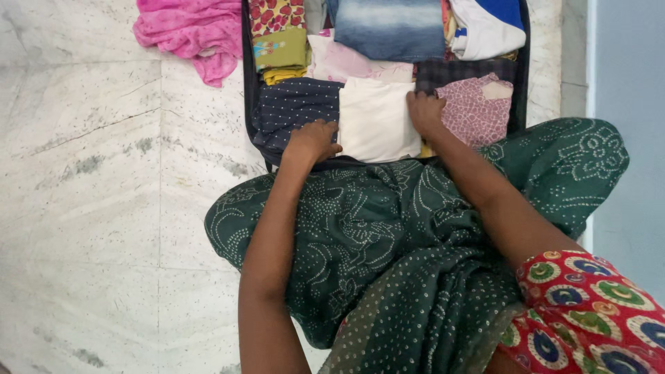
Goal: The person folds various pieces of clothing and places them into an open suitcase on the floor.
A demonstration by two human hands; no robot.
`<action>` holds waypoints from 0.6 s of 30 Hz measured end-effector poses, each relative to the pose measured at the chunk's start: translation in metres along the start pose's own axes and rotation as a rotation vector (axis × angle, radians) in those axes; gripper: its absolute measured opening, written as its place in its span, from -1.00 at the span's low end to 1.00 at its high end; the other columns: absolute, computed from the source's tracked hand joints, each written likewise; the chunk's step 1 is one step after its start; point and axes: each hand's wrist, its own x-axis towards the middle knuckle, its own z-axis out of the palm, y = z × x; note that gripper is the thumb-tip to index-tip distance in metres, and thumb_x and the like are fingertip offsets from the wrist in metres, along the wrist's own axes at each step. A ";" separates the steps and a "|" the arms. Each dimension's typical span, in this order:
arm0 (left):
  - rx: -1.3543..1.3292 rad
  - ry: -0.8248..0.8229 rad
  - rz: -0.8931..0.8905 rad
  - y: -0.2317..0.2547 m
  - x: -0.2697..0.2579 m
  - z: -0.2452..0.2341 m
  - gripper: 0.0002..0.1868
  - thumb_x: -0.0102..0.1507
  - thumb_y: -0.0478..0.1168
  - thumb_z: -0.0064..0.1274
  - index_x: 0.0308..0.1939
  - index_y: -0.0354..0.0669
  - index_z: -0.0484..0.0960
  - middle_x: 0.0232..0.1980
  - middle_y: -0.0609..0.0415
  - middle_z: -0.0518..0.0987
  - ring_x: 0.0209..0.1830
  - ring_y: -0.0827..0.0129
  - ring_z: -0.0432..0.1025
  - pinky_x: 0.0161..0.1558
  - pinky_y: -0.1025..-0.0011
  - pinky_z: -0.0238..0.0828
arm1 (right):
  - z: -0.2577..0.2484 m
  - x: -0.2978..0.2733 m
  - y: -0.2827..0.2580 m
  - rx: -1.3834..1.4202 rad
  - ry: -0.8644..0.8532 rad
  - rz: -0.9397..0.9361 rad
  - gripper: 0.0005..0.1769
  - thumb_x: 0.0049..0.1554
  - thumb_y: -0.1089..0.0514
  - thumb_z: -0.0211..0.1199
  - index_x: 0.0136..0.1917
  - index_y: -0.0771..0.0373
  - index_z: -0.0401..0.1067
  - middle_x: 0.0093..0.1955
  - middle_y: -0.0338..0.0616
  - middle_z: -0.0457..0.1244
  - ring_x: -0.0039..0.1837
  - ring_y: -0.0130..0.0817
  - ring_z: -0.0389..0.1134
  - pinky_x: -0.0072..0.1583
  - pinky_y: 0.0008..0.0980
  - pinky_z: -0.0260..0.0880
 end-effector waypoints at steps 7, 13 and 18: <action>-0.022 -0.001 -0.028 -0.007 -0.004 -0.003 -0.37 0.24 0.10 0.18 0.34 0.04 0.45 0.34 -0.06 0.45 0.35 -0.05 0.36 0.28 -0.16 0.29 | 0.000 0.011 0.011 0.046 0.119 -0.150 -0.74 0.33 0.18 0.00 0.23 0.24 0.40 0.06 0.12 0.39 0.07 0.10 0.48 0.03 0.10 0.47; 0.002 0.001 -0.041 -0.012 0.002 -0.005 -0.34 0.21 0.12 0.21 0.33 0.05 0.44 0.34 -0.06 0.44 0.35 -0.06 0.34 0.28 -0.14 0.28 | -0.051 0.046 -0.004 -0.064 -0.298 -0.079 -0.64 0.03 0.16 0.27 0.12 0.21 0.56 0.17 0.11 0.37 0.21 0.07 0.43 0.10 0.10 0.47; -0.007 -0.013 -0.030 -0.012 0.002 0.003 -0.36 0.22 0.12 0.21 0.32 0.06 0.46 0.35 -0.03 0.44 0.37 -0.04 0.34 0.30 -0.20 0.24 | -0.059 0.062 -0.027 0.373 -0.095 -0.075 -0.47 0.23 -0.09 0.20 0.40 0.12 0.48 0.35 0.03 0.37 0.38 0.10 0.39 0.33 0.14 0.41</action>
